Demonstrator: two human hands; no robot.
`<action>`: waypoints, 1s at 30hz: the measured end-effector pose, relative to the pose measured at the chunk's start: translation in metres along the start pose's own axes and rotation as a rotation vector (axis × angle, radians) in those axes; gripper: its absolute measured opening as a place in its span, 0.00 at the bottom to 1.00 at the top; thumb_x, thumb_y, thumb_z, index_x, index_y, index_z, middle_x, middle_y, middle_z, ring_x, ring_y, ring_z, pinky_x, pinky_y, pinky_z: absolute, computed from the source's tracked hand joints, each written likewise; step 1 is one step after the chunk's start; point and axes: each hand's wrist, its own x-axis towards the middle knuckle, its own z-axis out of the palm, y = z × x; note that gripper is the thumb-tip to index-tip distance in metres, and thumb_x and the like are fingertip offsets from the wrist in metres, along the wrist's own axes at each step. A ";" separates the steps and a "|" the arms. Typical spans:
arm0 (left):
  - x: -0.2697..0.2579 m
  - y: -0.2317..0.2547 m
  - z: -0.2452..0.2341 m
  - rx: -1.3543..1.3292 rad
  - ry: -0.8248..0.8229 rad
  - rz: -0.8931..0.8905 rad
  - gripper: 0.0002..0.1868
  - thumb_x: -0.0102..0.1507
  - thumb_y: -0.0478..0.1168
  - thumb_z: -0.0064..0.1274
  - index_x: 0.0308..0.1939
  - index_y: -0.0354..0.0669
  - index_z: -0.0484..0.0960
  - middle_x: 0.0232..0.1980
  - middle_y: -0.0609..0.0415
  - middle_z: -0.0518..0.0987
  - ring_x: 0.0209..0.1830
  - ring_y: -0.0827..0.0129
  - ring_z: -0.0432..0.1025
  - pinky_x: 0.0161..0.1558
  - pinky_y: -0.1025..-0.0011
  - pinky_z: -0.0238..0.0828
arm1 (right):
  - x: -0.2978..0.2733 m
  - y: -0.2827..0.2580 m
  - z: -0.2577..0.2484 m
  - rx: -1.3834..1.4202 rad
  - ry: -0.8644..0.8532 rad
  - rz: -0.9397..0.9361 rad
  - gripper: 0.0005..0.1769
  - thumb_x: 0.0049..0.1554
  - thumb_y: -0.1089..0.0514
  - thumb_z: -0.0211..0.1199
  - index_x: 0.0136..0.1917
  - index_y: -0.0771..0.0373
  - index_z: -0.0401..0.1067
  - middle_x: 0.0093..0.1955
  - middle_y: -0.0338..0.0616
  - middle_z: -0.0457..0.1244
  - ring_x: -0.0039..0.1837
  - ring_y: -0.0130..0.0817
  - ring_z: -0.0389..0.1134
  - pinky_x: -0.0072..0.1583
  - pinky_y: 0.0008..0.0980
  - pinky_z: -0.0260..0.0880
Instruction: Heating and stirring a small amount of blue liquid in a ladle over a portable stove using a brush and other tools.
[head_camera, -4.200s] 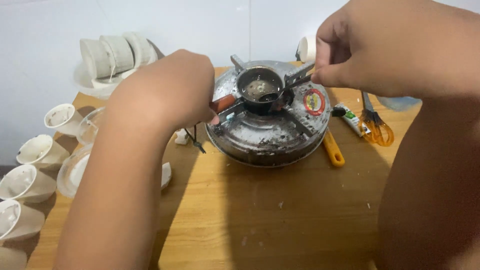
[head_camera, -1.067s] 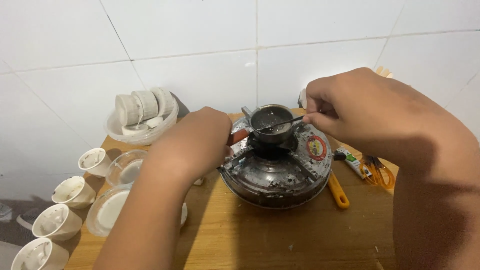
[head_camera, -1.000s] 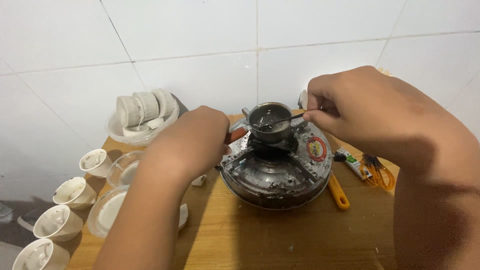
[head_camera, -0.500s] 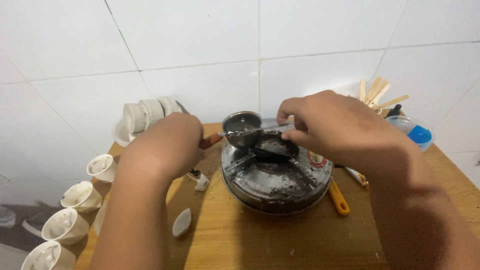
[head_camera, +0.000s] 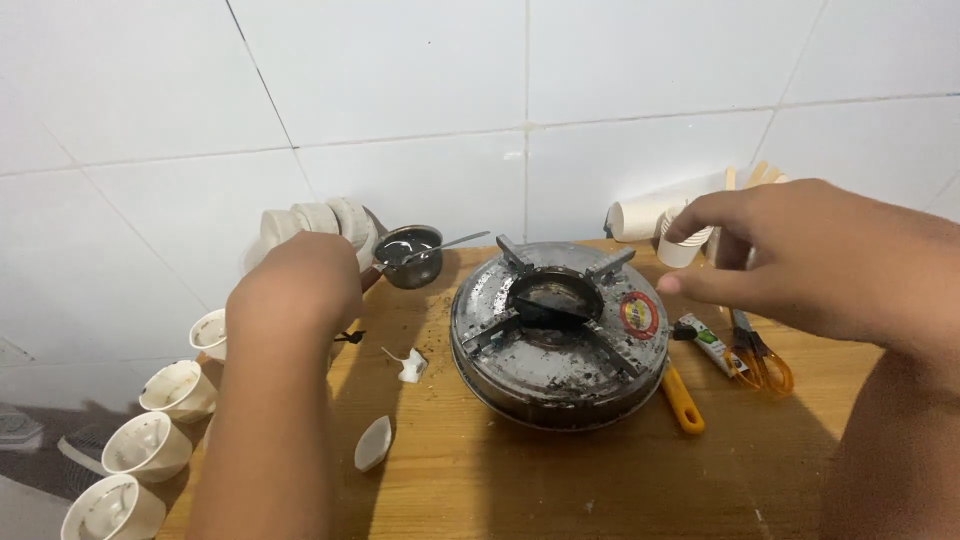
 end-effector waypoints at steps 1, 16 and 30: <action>0.000 0.003 -0.001 -0.001 0.000 0.000 0.15 0.60 0.27 0.42 0.41 0.37 0.85 0.39 0.50 0.81 0.36 0.56 0.74 0.37 0.62 0.71 | 0.000 0.002 0.000 -0.001 0.001 0.000 0.28 0.54 0.30 0.60 0.67 0.29 0.70 0.50 0.26 0.76 0.54 0.30 0.74 0.57 0.32 0.68; 0.040 0.027 0.032 0.108 -0.133 0.001 0.20 0.55 0.37 0.67 0.51 0.43 0.86 0.50 0.52 0.84 0.49 0.57 0.79 0.47 0.63 0.79 | -0.006 0.019 -0.007 0.069 0.034 0.054 0.29 0.54 0.28 0.60 0.67 0.28 0.70 0.49 0.26 0.76 0.51 0.30 0.74 0.55 0.33 0.68; 0.022 0.018 0.041 0.056 -0.106 0.039 0.25 0.56 0.49 0.73 0.54 0.45 0.84 0.55 0.53 0.82 0.53 0.54 0.80 0.49 0.61 0.77 | 0.041 0.016 0.052 0.056 0.172 -0.170 0.27 0.59 0.27 0.45 0.46 0.47 0.73 0.44 0.35 0.72 0.48 0.41 0.72 0.48 0.41 0.64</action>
